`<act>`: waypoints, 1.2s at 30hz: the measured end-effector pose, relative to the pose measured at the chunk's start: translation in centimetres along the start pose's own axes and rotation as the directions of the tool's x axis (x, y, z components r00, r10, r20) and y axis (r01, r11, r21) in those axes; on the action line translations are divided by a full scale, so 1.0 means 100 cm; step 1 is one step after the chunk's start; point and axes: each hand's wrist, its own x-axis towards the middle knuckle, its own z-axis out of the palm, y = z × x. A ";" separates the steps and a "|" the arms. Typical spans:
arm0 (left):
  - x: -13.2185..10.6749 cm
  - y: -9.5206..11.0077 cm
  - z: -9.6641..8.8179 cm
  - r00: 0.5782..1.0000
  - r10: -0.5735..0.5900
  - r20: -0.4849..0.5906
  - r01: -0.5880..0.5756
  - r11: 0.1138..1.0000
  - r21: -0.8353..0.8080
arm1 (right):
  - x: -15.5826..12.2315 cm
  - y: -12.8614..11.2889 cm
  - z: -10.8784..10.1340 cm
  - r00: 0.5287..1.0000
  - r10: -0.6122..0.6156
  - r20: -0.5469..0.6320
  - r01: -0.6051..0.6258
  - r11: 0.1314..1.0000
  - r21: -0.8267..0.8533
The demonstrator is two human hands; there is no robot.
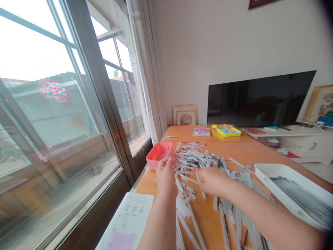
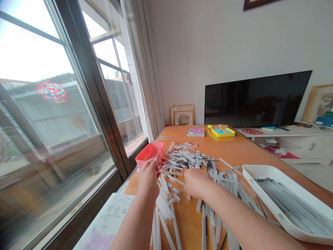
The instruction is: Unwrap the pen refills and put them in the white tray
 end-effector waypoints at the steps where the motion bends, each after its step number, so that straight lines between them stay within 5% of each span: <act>1: -0.001 -0.002 0.001 0.999 0.022 0.045 -0.025 0.998 0.053 | -0.004 0.005 -0.004 1.000 -0.002 -0.006 0.002 1.000 0.000; 5: -0.012 -0.008 0.006 0.926 0.178 0.333 -0.279 0.916 0.289 | -0.019 0.023 -0.018 0.999 -0.002 -0.049 0.002 1.000 0.004; 7: -0.023 -0.009 0.009 0.808 0.252 0.532 -0.501 0.769 0.397 | -0.026 0.028 -0.026 0.998 -0.013 -0.064 0.014 1.000 0.016; 10: -0.039 -0.006 0.014 0.605 0.219 0.765 -0.761 0.441 0.476 | -0.035 0.032 -0.038 0.994 -0.045 -0.104 0.051 0.997 0.050; 13: -0.048 -0.002 0.015 0.553 0.161 0.818 -0.820 0.283 0.498 | -0.037 0.036 -0.046 0.986 -0.072 -0.152 0.090 0.989 0.119; 17: -0.041 -0.002 0.012 0.626 0.186 0.757 -0.761 0.360 0.540 | -0.024 0.048 -0.042 0.983 -0.038 -0.182 0.102 0.929 0.356; 22: -0.019 -0.006 0.009 0.835 0.255 0.488 -0.489 0.751 0.443 | -0.005 0.044 -0.018 0.985 0.064 -0.162 0.002 0.925 0.380; 26: -0.008 -0.006 0.008 0.933 0.226 0.281 -0.290 0.933 0.211 | -0.003 0.010 0.006 0.996 0.020 -0.083 0.010 0.937 0.350; 31: -0.002 -0.006 0.004 0.980 0.094 0.178 -0.104 0.993 0.048 | -0.005 -0.036 0.021 1.000 0.017 -0.008 -0.015 0.963 0.270; 36: 0.001 -0.004 0.000 0.995 -0.020 0.096 0.014 0.998 0.057 | -0.002 -0.057 0.025 0.998 0.042 0.040 -0.049 0.980 0.191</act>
